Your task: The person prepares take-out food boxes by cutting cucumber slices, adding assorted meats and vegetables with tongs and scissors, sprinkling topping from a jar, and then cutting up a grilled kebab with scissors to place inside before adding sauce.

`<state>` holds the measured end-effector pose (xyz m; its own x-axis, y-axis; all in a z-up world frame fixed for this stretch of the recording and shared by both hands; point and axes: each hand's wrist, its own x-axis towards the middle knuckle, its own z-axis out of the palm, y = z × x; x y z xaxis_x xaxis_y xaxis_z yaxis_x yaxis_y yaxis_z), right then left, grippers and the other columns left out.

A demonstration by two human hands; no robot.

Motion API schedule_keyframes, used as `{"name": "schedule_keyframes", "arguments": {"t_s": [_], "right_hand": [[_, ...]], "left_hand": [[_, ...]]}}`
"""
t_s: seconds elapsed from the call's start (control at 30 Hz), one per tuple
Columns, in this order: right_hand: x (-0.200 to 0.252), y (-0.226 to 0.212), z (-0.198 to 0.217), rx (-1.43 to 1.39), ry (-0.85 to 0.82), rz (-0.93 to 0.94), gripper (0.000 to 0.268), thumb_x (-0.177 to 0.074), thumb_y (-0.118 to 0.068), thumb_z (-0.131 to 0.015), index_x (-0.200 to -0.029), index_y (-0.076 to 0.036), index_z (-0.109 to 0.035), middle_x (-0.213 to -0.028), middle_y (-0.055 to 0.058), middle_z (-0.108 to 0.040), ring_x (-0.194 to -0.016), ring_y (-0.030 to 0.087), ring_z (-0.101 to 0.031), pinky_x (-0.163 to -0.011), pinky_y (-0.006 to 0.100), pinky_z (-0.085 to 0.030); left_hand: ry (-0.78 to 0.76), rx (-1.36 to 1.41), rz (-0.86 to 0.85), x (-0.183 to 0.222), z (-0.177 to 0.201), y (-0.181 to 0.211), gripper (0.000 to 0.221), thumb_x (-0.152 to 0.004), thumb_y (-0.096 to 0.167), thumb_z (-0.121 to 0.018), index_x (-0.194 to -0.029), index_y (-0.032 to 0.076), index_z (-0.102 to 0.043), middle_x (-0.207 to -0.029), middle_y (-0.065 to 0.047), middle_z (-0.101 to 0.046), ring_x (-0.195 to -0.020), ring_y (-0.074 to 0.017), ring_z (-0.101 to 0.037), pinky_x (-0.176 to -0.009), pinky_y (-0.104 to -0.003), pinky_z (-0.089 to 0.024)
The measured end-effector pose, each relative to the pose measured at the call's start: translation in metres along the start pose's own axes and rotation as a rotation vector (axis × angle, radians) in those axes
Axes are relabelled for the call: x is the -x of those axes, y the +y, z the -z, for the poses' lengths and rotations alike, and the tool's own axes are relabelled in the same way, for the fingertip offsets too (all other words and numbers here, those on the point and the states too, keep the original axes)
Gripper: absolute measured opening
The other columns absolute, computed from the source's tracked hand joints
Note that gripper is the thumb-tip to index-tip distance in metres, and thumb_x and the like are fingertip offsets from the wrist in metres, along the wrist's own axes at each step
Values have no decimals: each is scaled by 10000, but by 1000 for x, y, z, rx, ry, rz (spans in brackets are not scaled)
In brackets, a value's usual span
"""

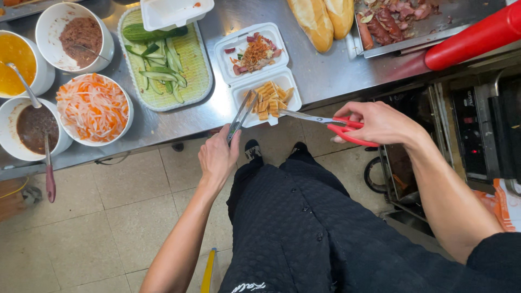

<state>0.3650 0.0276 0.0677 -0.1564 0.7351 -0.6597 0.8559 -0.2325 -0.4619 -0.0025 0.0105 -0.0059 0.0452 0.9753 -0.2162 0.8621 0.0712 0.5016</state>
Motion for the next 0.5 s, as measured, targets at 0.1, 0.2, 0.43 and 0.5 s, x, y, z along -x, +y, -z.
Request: {"name": "schedule_keyframes", "arguments": {"t_s": [0.1,0.2,0.43,0.5], "right_hand": [[-6,-12,-7,0,-21,-79,742,-629,-495,-876,-1261,-145,-710,-768,90,-741,-702,217,-712,-650,361,-521],[-6,-20,-8,-20,5,-52,727,-640,-492,-873,-1257,-137,-723,-757,105,-739,-699,223,-702,-640,353,-503],[-4,-19,-8,40,114,-36,790,-651,-511,-886,-1295,-108,-669,-890,90,-749,-813,225,-723,-718,364,-537],[1,-7,-3,-28,186,-39,799,-643,-509,-885,-1293,-101,-663,-900,103,-752,-836,240,-729,-752,373,-546]], "left_hand": [[-22,108,67,1,3,2,409,-982,416,-603,-1253,130,-714,-759,-183,-718,-727,-392,-723,-662,-504,-547],[5,179,78,4,9,3,431,-969,430,-610,-1244,117,-722,-746,-195,-720,-740,-390,-729,-687,-489,-550],[81,220,24,8,16,-7,471,-957,437,-635,-1236,67,-720,-756,-208,-717,-744,-386,-729,-697,-479,-559],[81,328,48,3,17,-10,463,-975,428,-608,-1220,50,-718,-742,-191,-735,-716,-331,-749,-706,-451,-566]]}}
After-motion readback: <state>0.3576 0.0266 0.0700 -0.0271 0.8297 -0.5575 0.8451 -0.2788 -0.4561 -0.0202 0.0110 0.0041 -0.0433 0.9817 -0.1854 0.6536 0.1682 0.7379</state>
